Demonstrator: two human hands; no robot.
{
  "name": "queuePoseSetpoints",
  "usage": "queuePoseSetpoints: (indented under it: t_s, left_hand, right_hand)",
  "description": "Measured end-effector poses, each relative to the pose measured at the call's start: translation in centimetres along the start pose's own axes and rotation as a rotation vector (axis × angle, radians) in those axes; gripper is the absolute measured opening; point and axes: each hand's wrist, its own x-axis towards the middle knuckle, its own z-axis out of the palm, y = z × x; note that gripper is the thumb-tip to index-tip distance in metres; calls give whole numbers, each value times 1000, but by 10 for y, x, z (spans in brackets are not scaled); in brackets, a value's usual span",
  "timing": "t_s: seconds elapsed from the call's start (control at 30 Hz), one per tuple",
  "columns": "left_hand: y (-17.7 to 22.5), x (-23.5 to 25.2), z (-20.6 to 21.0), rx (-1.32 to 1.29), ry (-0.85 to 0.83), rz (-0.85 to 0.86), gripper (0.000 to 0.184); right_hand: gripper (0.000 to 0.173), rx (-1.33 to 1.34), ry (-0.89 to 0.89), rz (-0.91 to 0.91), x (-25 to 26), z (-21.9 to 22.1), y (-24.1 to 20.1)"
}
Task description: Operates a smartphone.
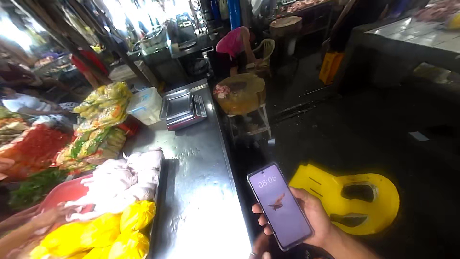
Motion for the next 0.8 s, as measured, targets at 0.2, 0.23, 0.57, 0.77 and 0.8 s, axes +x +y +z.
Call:
queuePoseSetpoints:
  t_s: [0.2,0.23,0.57,0.77,0.8]
  left_hand:
    - [57,27,-11,-126,23,339,106]
    - [63,29,-3,-75,61,296,111]
    - [67,47,23,-456,422,170,34]
    - [67,47,32,-630,615,225,40]
    - [66,45,33,-645,641,236,41]
  right_hand:
    - [56,18,0,52,-13,-3,20]
    - [52,24,36,43,-16,-2,21]
    - [44,19,153,33,-20,-7,27]
    - [44,-100,209,79,-10,7,34]
    - [44,-144,245,84,-9,10,36]
